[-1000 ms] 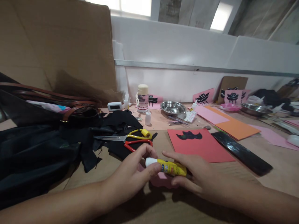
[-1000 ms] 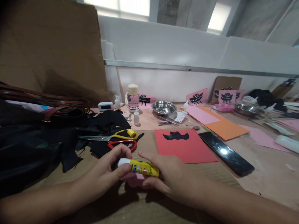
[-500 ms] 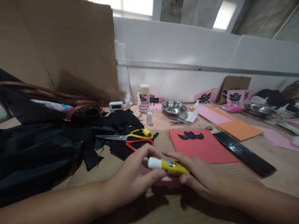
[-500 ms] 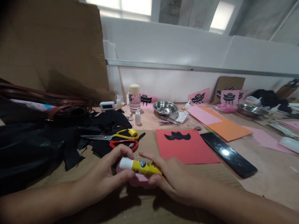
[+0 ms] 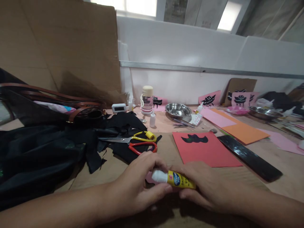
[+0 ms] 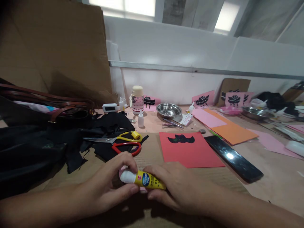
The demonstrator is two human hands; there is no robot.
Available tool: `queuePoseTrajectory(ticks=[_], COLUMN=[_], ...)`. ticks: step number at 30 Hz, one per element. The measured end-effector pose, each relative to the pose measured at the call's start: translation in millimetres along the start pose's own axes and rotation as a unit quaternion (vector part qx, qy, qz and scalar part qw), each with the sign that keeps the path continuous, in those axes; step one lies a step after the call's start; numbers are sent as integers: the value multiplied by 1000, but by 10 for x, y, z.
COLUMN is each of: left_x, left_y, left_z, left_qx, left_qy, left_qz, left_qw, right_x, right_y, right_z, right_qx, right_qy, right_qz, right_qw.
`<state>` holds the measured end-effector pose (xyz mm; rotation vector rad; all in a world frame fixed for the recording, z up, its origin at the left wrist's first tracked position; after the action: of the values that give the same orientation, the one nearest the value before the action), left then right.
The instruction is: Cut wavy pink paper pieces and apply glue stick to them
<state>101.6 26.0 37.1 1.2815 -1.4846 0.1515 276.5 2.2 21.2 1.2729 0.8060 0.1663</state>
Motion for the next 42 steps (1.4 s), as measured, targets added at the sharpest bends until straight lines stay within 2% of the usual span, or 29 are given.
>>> queuePoseTrajectory(ticks=[3, 5, 8, 10, 12, 14, 16, 18, 20, 23, 25, 27, 29, 30, 33, 37, 39, 42], left_x=[90, 98, 87, 20, -69, -152, -211, -239, -183, -57, 44, 153, 181, 216, 255, 141, 90, 81], left_y=[107, 106, -143, -341, -487, -529, -476, -395, -310, -217, -204, -262, -369, -429, -608, -687, -702, -718], left_z=[-4, 31, 175, 305, 403, 427, 367, 247, 88, -77, -57, 95, 302, 402, 567, 441, 371, 350], left_qx=[-8, -37, -139, -185, -208, -206, -198, -218, -240, -254, -226, -193, -191, -188, -201, -223, -227, -206], left_qy=[12, 24, -45, -84, -98, -78, -44, -22, -44, -88, -128, -162, -137, -145, -188, -172, -166, -186], left_qz=[-108, -227, -349, -404, -430, -416, -374, -316, -232, -146, -197, -300, -370, -390, -437, -387, -373, -399], left_qw=[994, 973, 926, 892, 873, 882, 905, 923, 942, 952, 946, 920, 899, 890, 857, 878, 884, 874], right_x=[64, 59, 7, -41, -73, -90, -130, -193, -212, -85, 86, 280, 452, 524, 657, 653, 612, 543], right_y=[94, 145, 121, 71, 36, 21, 23, 11, -25, -30, 46, 141, 201, 214, 218, 249, 354, 500], right_z=[27, 36, 18, 0, -10, -5, 8, 17, 5, -66, -113, -135, -147, -150, -155, -162, -136, -96], right_qx=[46, 63, 21, -23, -54, -70, -69, -67, -65, 1, 92, 176, 220, 232, 245, 246, 284, 335], right_qy=[-19, -1, 26, 32, 22, 3, 5, 28, 32, 1, -15, -38, -64, -78, -107, -126, -132, -136], right_qz=[-6, -19, -38, -39, -37, -49, -84, -156, -264, -435, -475, -469, -467, -465, -442, -375, -326, -274], right_qw=[999, 998, 999, 998, 998, 996, 994, 985, 962, 900, 875, 865, 854, 851, 856, 885, 892, 891])
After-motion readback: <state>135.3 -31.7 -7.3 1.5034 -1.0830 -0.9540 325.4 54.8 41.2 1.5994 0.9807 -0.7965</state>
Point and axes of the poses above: each hand's wrist, its own z-axis away from the middle knuckle, its own y-axis out of the back of the hand, x = y × z, the point moved 7 cm from there along -z, towards the middle knuckle, and after that the axes turned 2 degrees about -y, right-handed, at the moved point
